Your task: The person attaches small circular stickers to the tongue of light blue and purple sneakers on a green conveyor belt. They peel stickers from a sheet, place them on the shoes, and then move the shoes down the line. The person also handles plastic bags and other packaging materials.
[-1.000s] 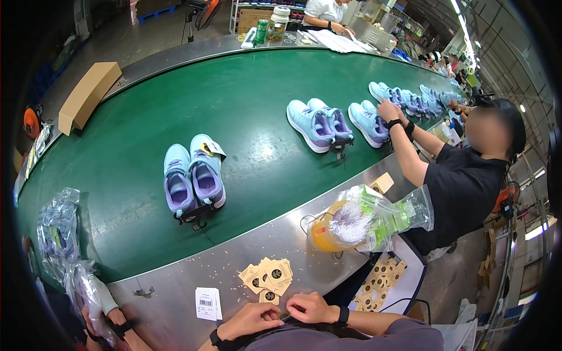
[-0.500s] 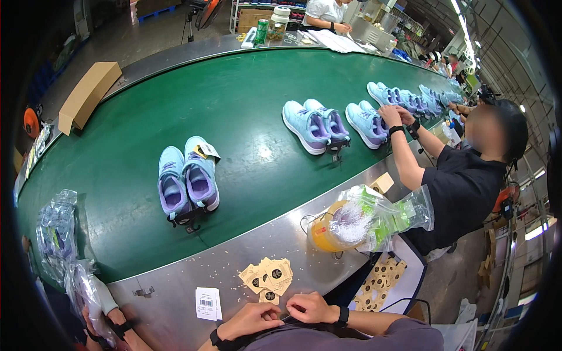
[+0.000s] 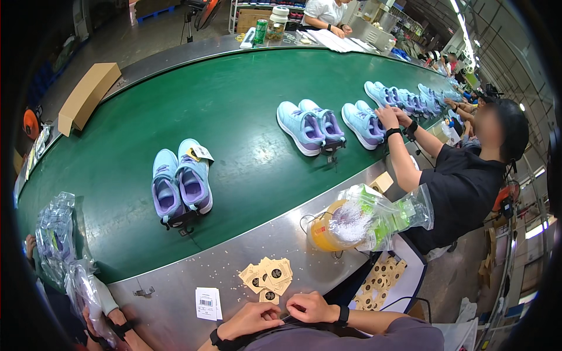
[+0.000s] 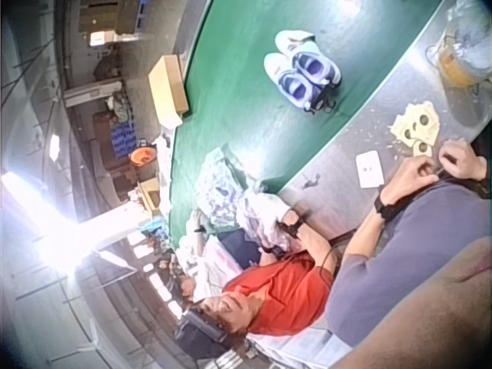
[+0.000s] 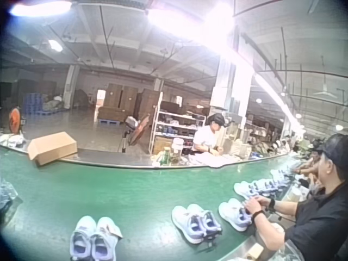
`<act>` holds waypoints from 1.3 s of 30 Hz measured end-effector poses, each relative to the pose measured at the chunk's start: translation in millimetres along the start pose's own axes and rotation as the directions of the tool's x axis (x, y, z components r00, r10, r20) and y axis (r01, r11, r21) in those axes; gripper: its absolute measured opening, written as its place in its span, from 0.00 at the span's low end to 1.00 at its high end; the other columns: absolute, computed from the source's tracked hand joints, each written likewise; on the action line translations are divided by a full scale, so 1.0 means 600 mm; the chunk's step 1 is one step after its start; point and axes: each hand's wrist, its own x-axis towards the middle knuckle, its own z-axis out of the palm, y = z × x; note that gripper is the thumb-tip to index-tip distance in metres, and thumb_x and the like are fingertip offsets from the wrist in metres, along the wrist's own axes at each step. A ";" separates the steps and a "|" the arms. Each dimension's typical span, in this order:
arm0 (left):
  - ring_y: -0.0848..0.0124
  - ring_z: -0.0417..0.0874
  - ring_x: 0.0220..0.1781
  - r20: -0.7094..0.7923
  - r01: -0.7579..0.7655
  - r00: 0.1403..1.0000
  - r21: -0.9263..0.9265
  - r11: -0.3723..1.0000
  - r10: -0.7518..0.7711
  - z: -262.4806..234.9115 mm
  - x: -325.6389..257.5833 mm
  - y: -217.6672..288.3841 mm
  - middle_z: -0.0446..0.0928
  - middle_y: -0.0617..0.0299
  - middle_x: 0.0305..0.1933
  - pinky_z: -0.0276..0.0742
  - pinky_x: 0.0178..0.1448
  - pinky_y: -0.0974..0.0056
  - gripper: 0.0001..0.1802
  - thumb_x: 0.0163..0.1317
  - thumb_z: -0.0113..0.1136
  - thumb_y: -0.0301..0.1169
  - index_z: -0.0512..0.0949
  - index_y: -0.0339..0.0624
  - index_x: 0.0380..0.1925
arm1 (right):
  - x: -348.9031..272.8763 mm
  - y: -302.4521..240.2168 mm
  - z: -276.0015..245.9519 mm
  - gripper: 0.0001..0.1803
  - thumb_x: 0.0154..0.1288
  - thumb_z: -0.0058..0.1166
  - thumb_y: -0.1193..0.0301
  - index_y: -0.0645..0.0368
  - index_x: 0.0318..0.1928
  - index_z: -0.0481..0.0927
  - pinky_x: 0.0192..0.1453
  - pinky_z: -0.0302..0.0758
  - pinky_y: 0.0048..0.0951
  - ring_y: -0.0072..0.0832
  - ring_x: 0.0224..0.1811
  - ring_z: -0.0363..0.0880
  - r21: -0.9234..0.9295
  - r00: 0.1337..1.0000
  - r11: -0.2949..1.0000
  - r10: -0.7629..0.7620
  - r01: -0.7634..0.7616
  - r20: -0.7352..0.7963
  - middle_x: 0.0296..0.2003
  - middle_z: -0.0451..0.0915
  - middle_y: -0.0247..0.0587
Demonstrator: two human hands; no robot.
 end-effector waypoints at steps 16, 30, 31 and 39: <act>0.78 0.82 0.31 0.012 0.008 1.000 0.004 1.000 -0.008 -0.003 0.001 0.002 0.81 0.62 0.30 0.78 0.38 0.73 0.17 0.53 0.70 0.34 0.79 0.35 0.40 | -0.002 -0.001 -0.003 0.02 0.53 0.58 0.75 0.58 0.28 0.77 0.22 0.71 0.27 0.29 0.17 0.75 -0.002 0.995 0.997 0.079 -0.079 0.052 0.20 0.77 0.37; 0.78 0.81 0.32 0.014 0.008 1.000 -0.011 1.000 -0.008 -0.003 0.003 -0.003 0.81 0.62 0.30 0.78 0.38 0.73 0.18 0.53 0.70 0.34 0.79 0.34 0.40 | 0.000 0.001 -0.003 0.02 0.53 0.57 0.76 0.58 0.28 0.77 0.21 0.70 0.26 0.29 0.16 0.74 -0.001 0.997 0.999 0.053 -0.053 0.050 0.20 0.76 0.37; 0.78 0.81 0.32 0.013 0.007 1.000 -0.010 1.000 -0.007 -0.003 0.003 -0.004 0.81 0.62 0.30 0.78 0.38 0.73 0.18 0.53 0.70 0.34 0.79 0.34 0.40 | 0.000 0.000 -0.003 0.02 0.53 0.57 0.76 0.58 0.28 0.77 0.21 0.70 0.26 0.29 0.17 0.74 -0.002 0.997 0.999 0.053 -0.053 0.048 0.20 0.76 0.37; 0.78 0.81 0.32 0.012 0.005 1.000 -0.015 1.000 -0.005 -0.002 0.004 -0.003 0.81 0.62 0.31 0.78 0.38 0.73 0.18 0.52 0.70 0.34 0.79 0.34 0.40 | -0.002 0.001 -0.003 0.02 0.53 0.57 0.76 0.58 0.27 0.77 0.21 0.70 0.27 0.29 0.17 0.74 -0.006 0.998 0.999 0.053 -0.053 0.042 0.21 0.76 0.37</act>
